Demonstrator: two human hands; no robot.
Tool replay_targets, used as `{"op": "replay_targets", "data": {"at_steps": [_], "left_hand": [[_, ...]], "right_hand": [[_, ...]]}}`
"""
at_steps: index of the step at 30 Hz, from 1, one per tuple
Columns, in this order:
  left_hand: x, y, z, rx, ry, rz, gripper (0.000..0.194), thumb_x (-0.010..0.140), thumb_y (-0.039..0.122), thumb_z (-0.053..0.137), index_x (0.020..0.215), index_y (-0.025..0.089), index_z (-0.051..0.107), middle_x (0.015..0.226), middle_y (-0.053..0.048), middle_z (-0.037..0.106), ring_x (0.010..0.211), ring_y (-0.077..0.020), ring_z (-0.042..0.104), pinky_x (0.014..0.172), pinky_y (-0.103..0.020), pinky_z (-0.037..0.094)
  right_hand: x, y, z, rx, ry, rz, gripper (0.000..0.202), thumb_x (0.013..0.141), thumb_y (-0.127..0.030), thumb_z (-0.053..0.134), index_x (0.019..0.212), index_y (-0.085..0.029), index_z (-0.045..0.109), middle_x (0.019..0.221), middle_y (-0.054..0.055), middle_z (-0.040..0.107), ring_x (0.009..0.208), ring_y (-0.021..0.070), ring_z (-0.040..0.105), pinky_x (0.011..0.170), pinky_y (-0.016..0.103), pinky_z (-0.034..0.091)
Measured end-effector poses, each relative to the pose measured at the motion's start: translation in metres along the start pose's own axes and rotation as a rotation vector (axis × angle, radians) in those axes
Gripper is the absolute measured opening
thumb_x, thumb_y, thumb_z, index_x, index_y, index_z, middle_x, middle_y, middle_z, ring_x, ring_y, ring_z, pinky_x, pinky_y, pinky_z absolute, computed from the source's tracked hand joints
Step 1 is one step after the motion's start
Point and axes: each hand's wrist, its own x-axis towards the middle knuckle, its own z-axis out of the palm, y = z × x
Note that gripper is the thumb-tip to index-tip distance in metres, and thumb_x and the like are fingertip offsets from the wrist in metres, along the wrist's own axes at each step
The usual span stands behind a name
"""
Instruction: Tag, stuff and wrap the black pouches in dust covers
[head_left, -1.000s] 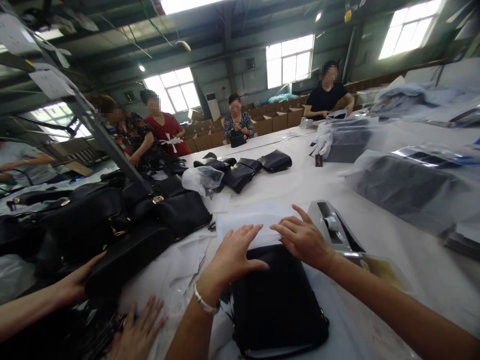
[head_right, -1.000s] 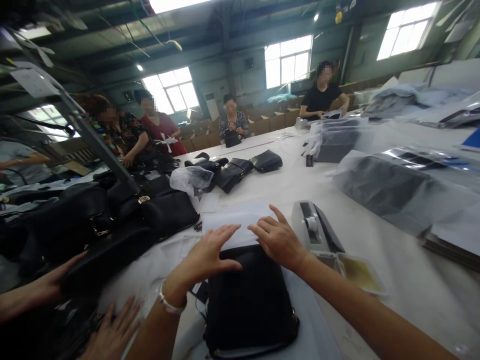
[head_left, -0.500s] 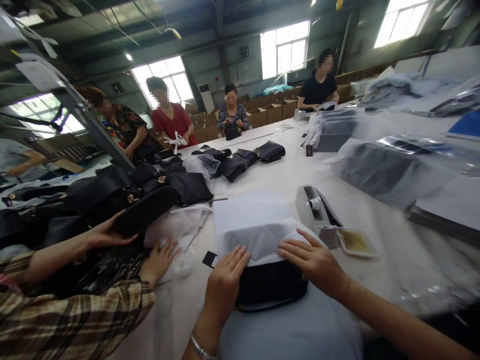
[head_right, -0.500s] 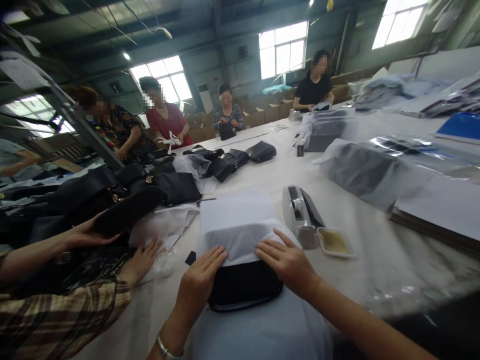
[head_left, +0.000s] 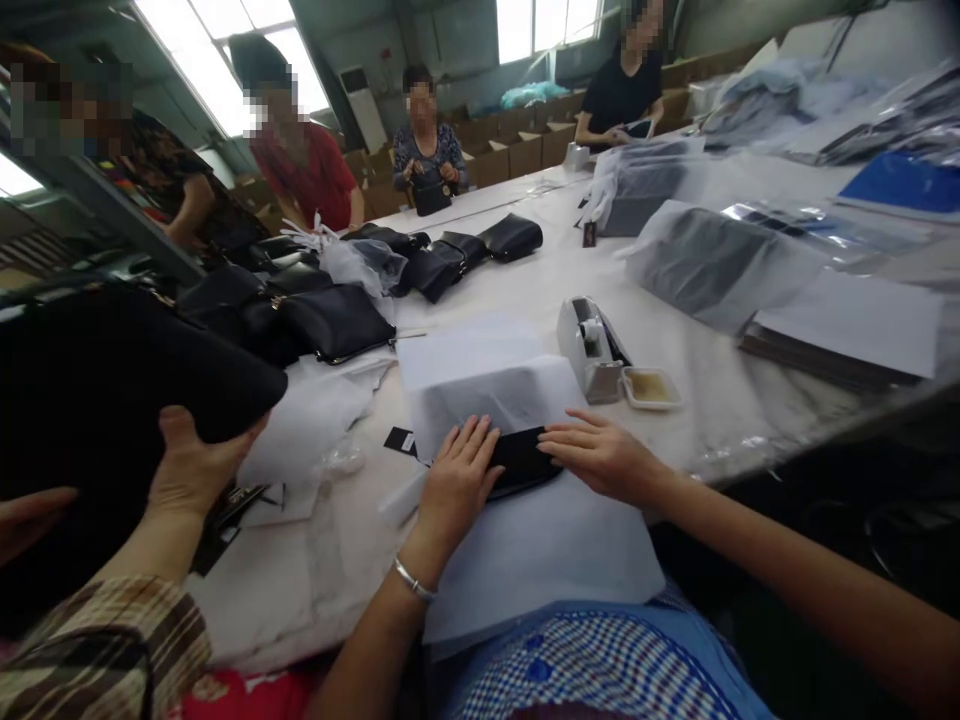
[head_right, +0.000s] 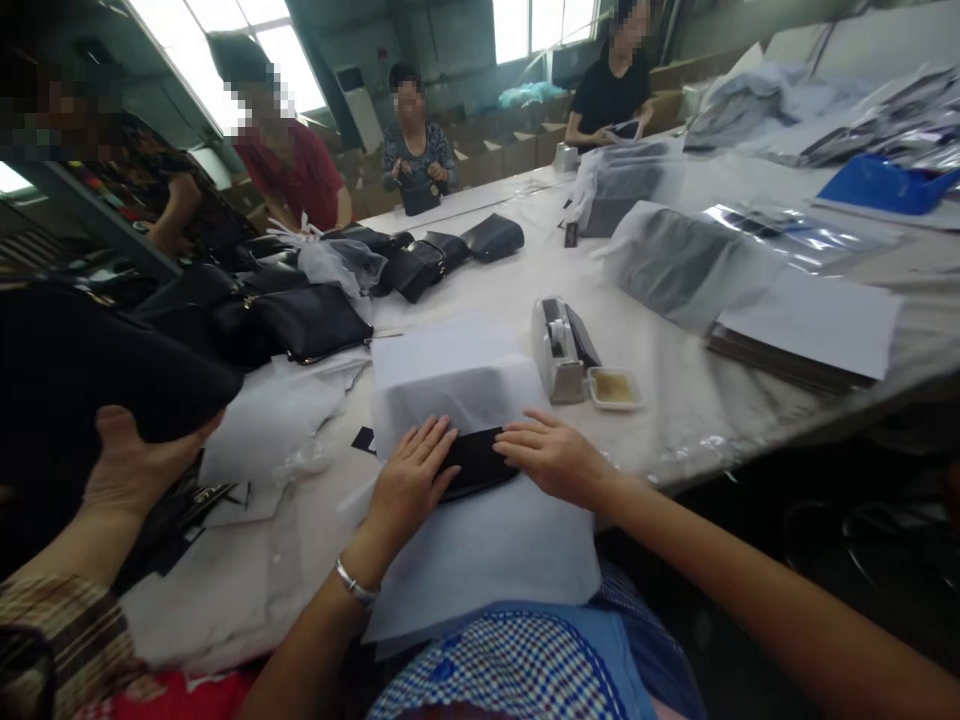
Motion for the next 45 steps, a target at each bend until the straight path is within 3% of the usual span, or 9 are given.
{"op": "replay_targets", "data": {"at_steps": [5,9,17,21,24,31,34,39,45], "left_hand": [[-0.001,-0.001,0.000,-0.026,-0.012,-0.018,0.046,0.096,0.029,0.051,0.139,0.015,0.048,0.150,-0.011,0.045,0.140,-0.0263,0.039,0.115,-0.047,0.033],[0.000,-0.002,-0.002,-0.023,-0.019,-0.013,0.046,0.096,0.031,0.051,0.138,0.014,0.049,0.150,-0.010,0.045,0.140,-0.0261,0.038,0.116,-0.045,0.032],[0.001,-0.003,-0.008,-0.071,-0.027,-0.035,0.045,0.094,0.029,0.055,0.137,0.015,0.051,0.148,-0.010,0.048,0.139,-0.0254,0.041,0.115,-0.044,0.033],[0.003,-0.005,-0.011,-0.082,-0.042,-0.034,0.044,0.094,0.030,0.055,0.135,0.017,0.052,0.147,-0.009,0.049,0.138,-0.0251,0.042,0.115,-0.043,0.035],[0.005,-0.006,-0.012,-0.090,-0.039,-0.036,0.043,0.094,0.030,0.054,0.135,0.019,0.052,0.147,-0.008,0.050,0.137,-0.0246,0.044,0.114,-0.043,0.036],[0.005,-0.007,-0.013,-0.116,-0.032,-0.050,0.042,0.094,0.031,0.055,0.134,0.020,0.054,0.146,-0.008,0.051,0.136,-0.0251,0.045,0.114,-0.044,0.037],[0.006,-0.008,-0.016,-0.123,-0.045,-0.051,0.041,0.094,0.033,0.055,0.132,0.019,0.055,0.145,-0.008,0.052,0.135,-0.0250,0.046,0.113,-0.043,0.038],[0.007,-0.010,-0.017,-0.143,-0.046,-0.048,0.041,0.095,0.033,0.054,0.133,0.020,0.055,0.145,-0.008,0.052,0.135,-0.0250,0.046,0.113,-0.043,0.039],[0.006,-0.011,-0.013,-0.163,-0.028,-0.048,0.040,0.095,0.034,0.054,0.132,0.021,0.056,0.145,-0.008,0.052,0.134,-0.0254,0.047,0.113,-0.044,0.038]], "right_hand": [[-0.031,-0.061,-0.009,0.233,-0.261,-0.093,0.057,0.089,-0.047,0.061,0.138,-0.019,0.052,0.132,0.010,0.062,0.128,0.0214,0.053,0.113,0.040,0.038],[-0.053,-0.076,0.007,0.042,-0.245,-0.217,0.040,0.095,-0.022,0.052,0.135,-0.020,0.054,0.136,0.010,0.060,0.131,0.0231,0.050,0.110,0.045,0.041],[-0.064,-0.081,0.009,-0.118,-0.014,-0.231,0.022,0.094,-0.011,0.050,0.094,-0.022,0.069,0.109,0.002,0.074,0.106,0.0171,0.066,0.109,0.044,0.043],[-0.056,-0.081,-0.001,-0.024,-0.124,-0.150,0.021,0.094,-0.023,0.053,0.110,-0.021,0.067,0.120,0.006,0.070,0.116,0.0194,0.061,0.110,0.045,0.040],[-0.056,-0.079,-0.003,-0.069,-0.220,-0.214,0.045,0.089,-0.040,0.062,0.128,-0.019,0.058,0.136,0.012,0.059,0.128,0.0278,0.052,0.112,0.054,0.034],[-0.051,-0.075,-0.011,-0.016,-0.040,-0.180,0.020,0.094,-0.012,0.051,0.100,-0.020,0.068,0.106,0.002,0.075,0.107,0.0163,0.066,0.115,0.047,0.033],[-0.041,-0.074,-0.024,0.081,-0.171,-0.119,0.023,0.093,-0.024,0.057,0.114,-0.020,0.065,0.115,0.005,0.072,0.112,0.0194,0.064,0.116,0.050,0.029],[-0.042,-0.065,-0.053,0.133,-0.468,-0.186,0.062,0.084,-0.033,0.065,0.142,-0.023,0.047,0.151,0.010,0.042,0.143,0.0290,0.031,0.118,0.055,0.020],[-0.061,-0.043,-0.063,0.135,-0.375,-0.117,0.030,0.092,-0.014,0.051,0.117,-0.021,0.065,0.126,0.007,0.067,0.131,0.0224,0.050,0.118,0.051,0.024]]}}
